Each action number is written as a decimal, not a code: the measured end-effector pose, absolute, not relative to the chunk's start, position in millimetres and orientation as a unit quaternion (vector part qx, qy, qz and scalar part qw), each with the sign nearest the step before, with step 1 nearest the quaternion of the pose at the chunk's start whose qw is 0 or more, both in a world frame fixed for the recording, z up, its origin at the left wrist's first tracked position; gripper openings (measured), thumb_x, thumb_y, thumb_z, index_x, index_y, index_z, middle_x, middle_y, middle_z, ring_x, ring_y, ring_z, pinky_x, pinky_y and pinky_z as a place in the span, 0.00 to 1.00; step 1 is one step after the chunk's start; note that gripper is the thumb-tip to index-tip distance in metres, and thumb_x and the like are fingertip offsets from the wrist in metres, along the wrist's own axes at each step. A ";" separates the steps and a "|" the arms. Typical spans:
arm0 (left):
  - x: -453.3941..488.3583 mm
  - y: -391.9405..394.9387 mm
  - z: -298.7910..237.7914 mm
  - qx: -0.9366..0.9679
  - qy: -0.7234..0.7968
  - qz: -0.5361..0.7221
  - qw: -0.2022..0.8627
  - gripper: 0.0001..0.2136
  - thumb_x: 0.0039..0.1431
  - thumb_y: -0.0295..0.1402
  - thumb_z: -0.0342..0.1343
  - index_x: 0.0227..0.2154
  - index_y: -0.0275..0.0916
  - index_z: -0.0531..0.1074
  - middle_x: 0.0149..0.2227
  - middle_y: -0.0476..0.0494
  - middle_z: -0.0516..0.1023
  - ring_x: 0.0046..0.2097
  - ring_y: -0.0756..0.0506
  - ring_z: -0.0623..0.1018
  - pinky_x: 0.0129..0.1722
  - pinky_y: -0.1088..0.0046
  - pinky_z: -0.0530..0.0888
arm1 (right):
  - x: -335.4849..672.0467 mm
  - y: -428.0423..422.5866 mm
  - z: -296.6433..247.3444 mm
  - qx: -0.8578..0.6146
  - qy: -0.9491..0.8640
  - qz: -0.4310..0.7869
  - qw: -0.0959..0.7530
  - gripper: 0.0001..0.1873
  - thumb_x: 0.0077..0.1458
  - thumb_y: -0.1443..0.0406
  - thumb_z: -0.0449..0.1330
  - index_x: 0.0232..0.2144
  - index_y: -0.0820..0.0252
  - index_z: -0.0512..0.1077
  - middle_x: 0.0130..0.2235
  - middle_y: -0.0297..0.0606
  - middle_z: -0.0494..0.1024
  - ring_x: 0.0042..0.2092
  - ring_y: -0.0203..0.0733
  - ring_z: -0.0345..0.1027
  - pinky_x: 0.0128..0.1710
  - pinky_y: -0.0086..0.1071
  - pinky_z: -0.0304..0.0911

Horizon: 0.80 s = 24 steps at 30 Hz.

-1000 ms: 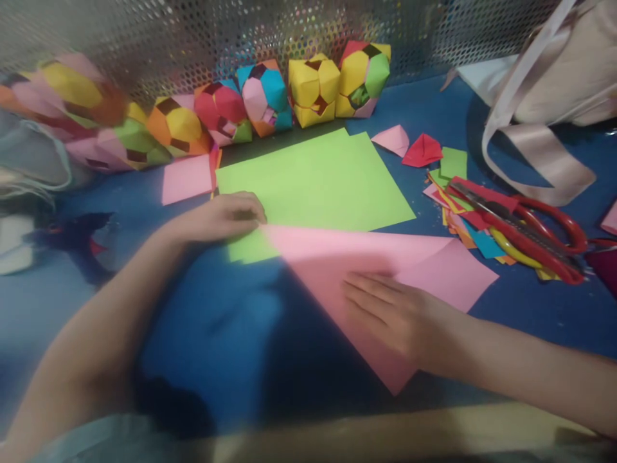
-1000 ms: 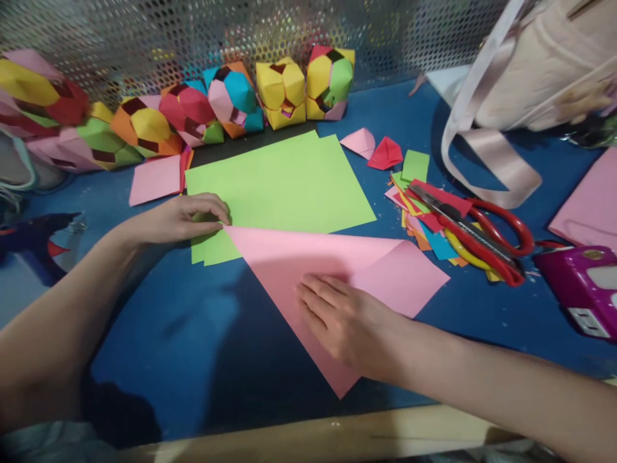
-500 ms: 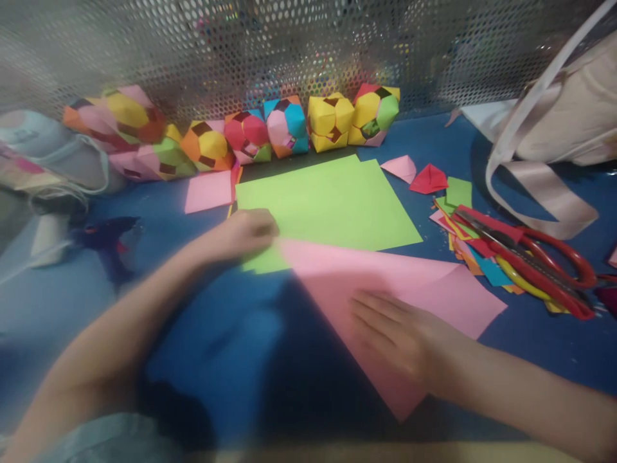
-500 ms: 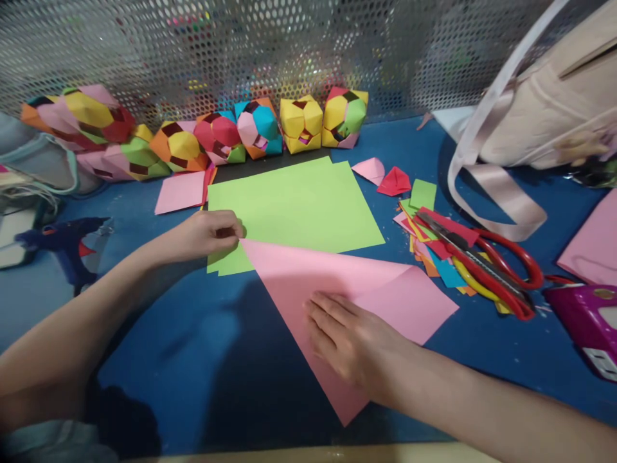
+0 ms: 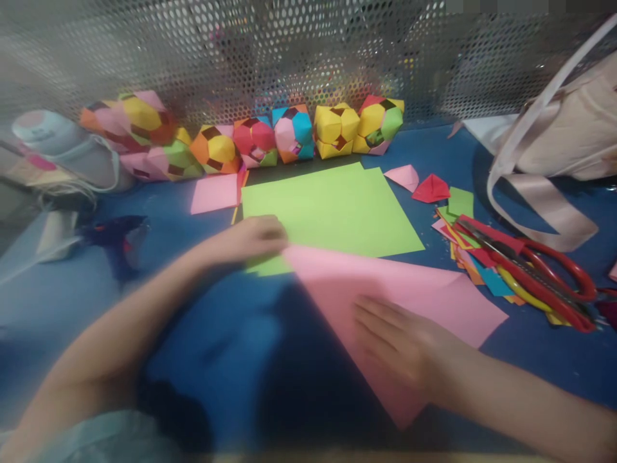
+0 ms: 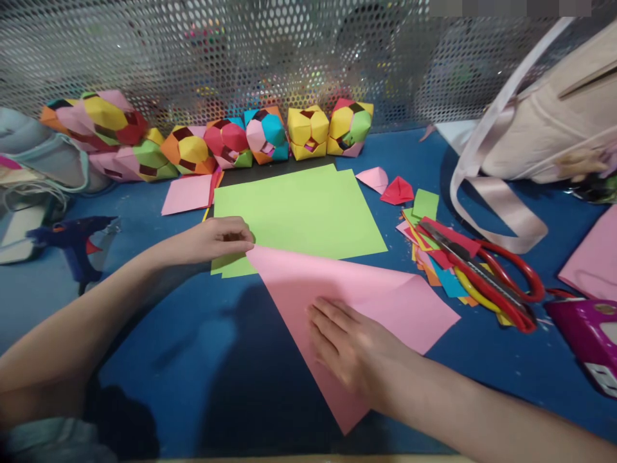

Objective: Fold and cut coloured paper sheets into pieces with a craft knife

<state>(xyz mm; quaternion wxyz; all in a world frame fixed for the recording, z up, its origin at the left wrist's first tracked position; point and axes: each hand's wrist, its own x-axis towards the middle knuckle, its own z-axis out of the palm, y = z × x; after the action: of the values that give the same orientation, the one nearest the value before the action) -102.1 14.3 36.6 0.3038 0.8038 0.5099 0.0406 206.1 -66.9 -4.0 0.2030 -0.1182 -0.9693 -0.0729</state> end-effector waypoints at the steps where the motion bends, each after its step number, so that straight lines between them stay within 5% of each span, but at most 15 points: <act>1: -102.8 14.7 35.2 0.808 0.503 0.044 0.303 0.15 0.62 0.43 0.48 0.34 0.36 0.73 0.36 0.43 0.72 0.39 0.46 0.72 0.41 0.69 0.69 | 206.2 -67.0 -4.0 -0.117 -0.970 -0.073 0.202 0.18 0.60 0.74 0.48 0.37 0.69 0.78 0.43 0.50 0.81 0.44 0.49 0.77 0.44 0.42 0.76; 24: -108.7 20.1 24.5 0.810 0.512 0.069 0.278 0.10 0.60 0.34 0.49 0.30 0.36 0.73 0.33 0.44 0.73 0.37 0.47 0.73 0.39 0.70 0.70 | 207.4 -65.4 -2.8 -0.116 -0.969 -0.043 0.215 0.16 0.61 0.73 0.50 0.37 0.68 0.79 0.42 0.49 0.82 0.44 0.47 0.76 0.46 0.42 0.75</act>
<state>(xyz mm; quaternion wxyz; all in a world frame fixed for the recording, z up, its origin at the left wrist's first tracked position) -108.7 20.1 24.5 0.2776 0.8100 0.5119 0.0691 207.4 -65.4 -2.8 0.2150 -0.1162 -0.9687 -0.0435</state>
